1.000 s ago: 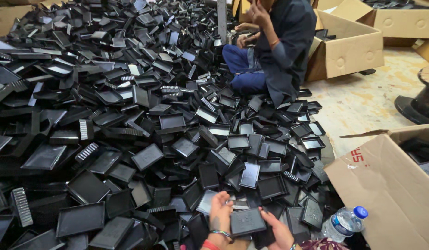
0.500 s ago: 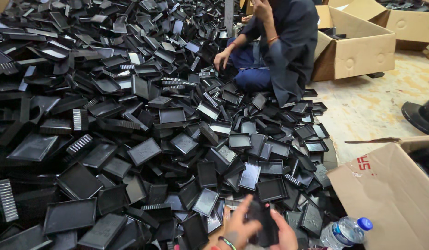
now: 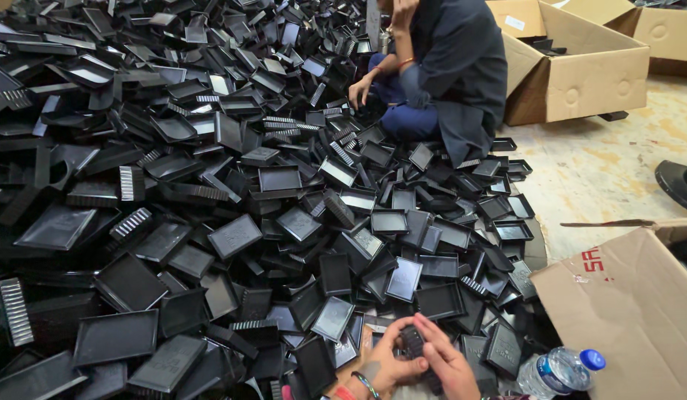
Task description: The person sits on the floor and repeatedly picks up two black plastic components from a large pile. They align and press the parts together by hand, then place the assembled unit back into the pile. The process is repeated continuously throughout the clip.
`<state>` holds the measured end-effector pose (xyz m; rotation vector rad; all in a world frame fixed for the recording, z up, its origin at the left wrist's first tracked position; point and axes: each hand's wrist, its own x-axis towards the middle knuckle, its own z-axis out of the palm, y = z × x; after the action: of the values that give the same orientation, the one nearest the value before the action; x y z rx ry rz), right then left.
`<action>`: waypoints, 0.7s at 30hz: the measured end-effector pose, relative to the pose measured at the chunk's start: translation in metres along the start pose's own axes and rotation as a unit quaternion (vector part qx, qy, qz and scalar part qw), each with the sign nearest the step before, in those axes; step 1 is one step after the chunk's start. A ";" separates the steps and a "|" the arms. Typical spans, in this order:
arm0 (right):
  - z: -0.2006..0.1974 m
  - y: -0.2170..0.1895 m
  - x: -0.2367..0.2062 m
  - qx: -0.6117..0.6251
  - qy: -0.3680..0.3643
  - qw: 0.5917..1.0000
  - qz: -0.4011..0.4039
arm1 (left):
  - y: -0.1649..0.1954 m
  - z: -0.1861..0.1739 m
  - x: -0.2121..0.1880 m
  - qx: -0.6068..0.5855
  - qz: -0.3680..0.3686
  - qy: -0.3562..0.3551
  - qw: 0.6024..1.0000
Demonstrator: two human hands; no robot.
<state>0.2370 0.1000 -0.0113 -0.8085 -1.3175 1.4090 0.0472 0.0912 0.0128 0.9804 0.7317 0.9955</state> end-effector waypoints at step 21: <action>-0.073 -0.151 -0.042 0.179 0.431 0.831 -0.304 | 0.019 -0.041 -0.005 0.738 0.036 0.326 0.590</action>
<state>0.3499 0.0674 0.1156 -0.5689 -0.4862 0.5934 0.0040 0.1043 0.0141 2.0747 2.3695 0.6101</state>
